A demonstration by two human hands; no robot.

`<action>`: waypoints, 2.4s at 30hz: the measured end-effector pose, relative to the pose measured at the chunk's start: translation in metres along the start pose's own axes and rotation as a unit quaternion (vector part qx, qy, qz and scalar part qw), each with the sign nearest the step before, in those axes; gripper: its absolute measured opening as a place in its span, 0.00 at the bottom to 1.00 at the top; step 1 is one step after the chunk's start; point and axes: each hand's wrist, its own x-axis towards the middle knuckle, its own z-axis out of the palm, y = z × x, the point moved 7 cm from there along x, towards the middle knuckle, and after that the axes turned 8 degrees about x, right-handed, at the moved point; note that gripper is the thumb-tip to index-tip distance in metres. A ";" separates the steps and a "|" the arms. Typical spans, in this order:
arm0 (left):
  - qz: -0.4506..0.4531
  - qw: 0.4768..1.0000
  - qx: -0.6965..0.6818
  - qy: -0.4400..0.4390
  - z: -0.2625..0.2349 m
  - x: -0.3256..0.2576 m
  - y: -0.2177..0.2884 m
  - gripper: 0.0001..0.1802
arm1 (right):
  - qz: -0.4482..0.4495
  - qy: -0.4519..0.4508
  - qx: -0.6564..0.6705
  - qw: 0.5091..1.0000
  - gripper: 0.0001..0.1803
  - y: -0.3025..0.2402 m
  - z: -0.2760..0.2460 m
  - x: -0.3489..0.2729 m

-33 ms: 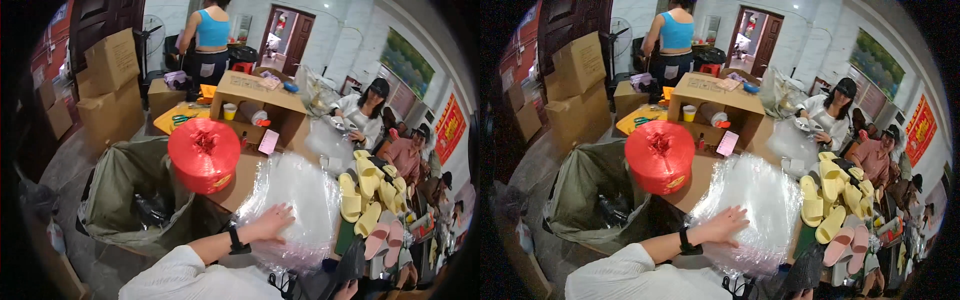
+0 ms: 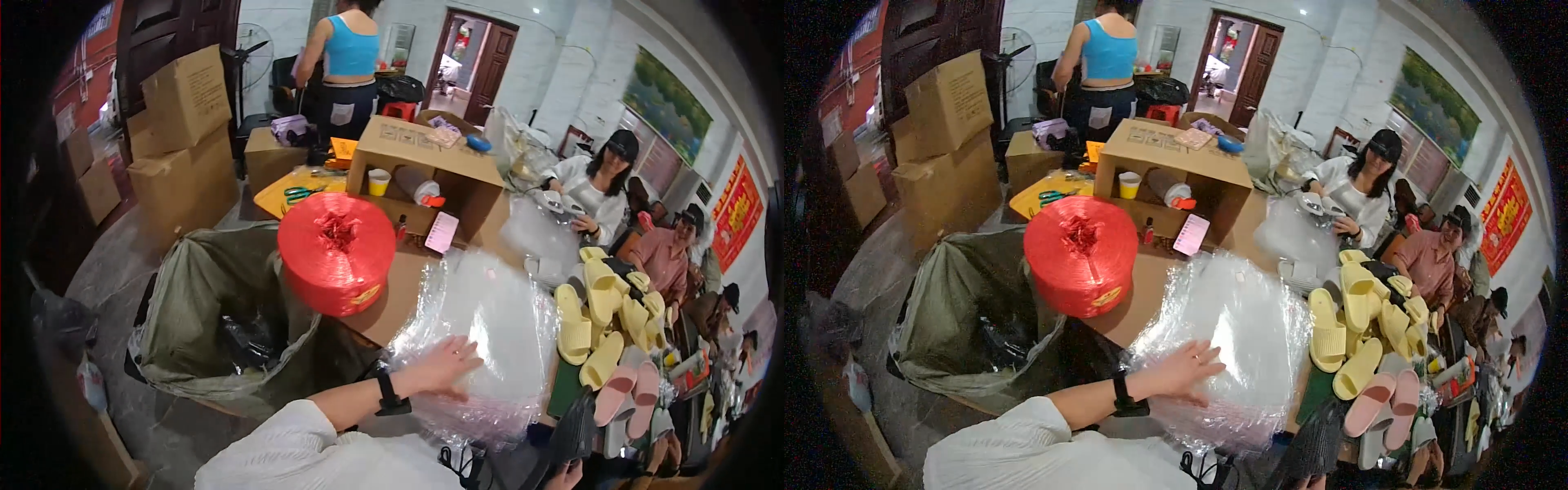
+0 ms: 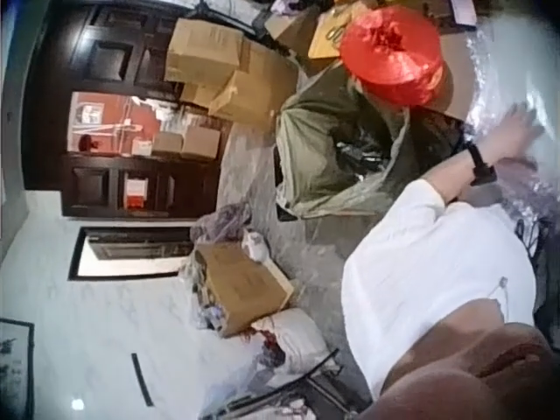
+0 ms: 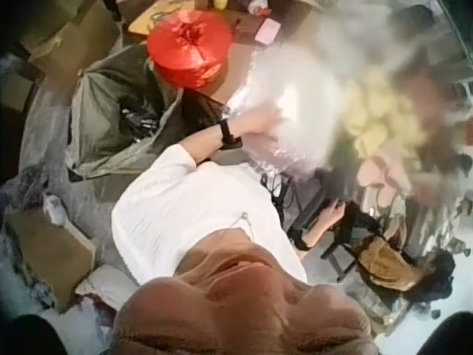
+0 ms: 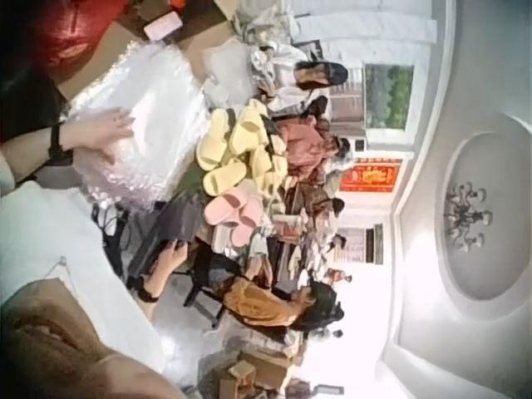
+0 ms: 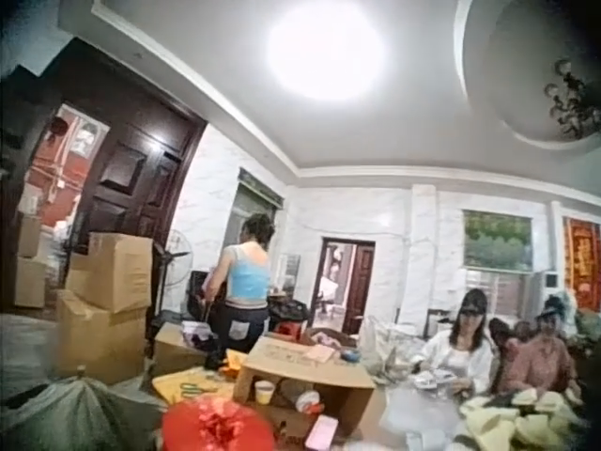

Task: The recorder is packaging pairs of slippers into plastic bags and placing them into a larger transport bag.

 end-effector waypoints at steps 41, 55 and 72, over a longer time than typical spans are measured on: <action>0.034 0.998 0.001 -0.059 0.023 0.013 0.025 0.53 | 0.011 -0.060 0.077 0.995 0.12 0.000 0.058 -0.010; 0.040 0.998 0.014 -0.054 0.016 0.007 0.028 0.48 | -0.045 -0.068 0.072 0.994 0.11 -0.021 0.051 -0.009; -0.186 0.899 -0.393 0.045 -0.016 0.026 -0.028 0.19 | -0.046 -0.005 0.254 0.966 0.14 -0.019 0.016 0.033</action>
